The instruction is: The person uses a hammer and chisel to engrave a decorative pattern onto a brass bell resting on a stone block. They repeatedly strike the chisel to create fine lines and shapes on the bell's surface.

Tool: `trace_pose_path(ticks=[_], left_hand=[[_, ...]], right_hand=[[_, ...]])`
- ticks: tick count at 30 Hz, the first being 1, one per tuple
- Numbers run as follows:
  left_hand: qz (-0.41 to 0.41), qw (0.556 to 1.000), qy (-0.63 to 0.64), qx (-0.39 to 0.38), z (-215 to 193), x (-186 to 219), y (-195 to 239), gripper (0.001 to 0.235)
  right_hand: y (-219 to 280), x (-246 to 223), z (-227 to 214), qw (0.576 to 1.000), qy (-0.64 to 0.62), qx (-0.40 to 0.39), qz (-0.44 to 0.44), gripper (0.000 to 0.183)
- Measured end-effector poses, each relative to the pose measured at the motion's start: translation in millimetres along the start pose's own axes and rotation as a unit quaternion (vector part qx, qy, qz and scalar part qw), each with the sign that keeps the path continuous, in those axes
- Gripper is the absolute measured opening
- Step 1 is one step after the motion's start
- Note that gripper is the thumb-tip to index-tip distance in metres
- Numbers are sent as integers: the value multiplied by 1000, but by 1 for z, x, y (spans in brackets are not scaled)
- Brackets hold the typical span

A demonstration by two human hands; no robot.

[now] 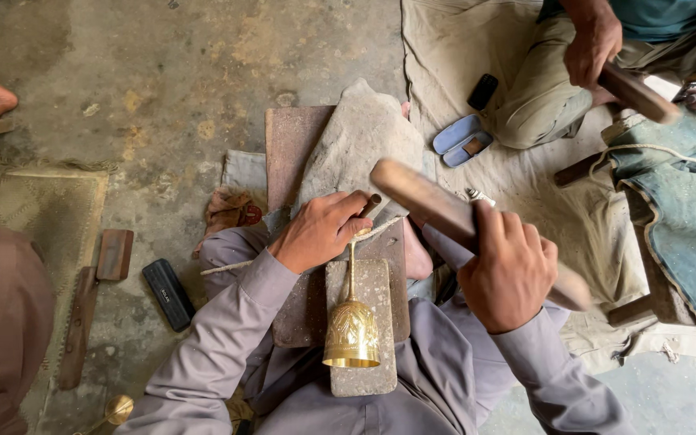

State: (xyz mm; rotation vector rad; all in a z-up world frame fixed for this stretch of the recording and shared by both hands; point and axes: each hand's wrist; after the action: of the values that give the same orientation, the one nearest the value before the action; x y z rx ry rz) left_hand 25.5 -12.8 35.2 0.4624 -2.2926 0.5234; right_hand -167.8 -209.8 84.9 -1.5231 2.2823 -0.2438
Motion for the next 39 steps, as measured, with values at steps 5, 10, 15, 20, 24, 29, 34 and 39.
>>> trace_pose_path(ticks=[5, 10, 15, 20, 24, 29, 34, 39], left_hand=[[22, 999, 7, 28, -1, -1, 3, 29], [-38, 989, 53, 129, 2, -2, 16, 27], [-84, 975, 97, 183, 19, -8, 26, 29], [-61, 969, 79, 226, 38, -17, 32, 28], [-53, 964, 42, 257, 49, -24, 39, 31], [-29, 965, 18, 260, 52, -28, 42, 27], [-38, 965, 27, 258, 48, -26, 41, 30], [-51, 965, 18, 256, 48, -26, 39, 31]], right_hand=[[0, -1, -2, 997, 80, -13, -9, 56], [-6, -4, -12, 1000, -3, -19, 2, 64], [-21, -15, -27, 997, 37, 37, -61, 60], [-39, -27, -43, 993, -2, 56, -99, 62], [-50, -35, -45, 989, -56, 57, -126, 54], [-51, -38, -43, 976, 91, 80, -181, 49], [-52, -37, -39, 986, 43, 35, -159, 53], [-52, -38, -35, 986, 58, 33, -152, 58]])
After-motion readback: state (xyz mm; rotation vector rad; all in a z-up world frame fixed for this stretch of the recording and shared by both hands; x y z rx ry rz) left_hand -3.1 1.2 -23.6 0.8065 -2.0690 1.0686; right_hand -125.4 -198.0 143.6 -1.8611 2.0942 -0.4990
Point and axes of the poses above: each hand's wrist, its own y-axis away from the middle knuckle, its own z-axis out of the palm, x = y × z, and after that the axes turned 3 degrees about y, right-handed
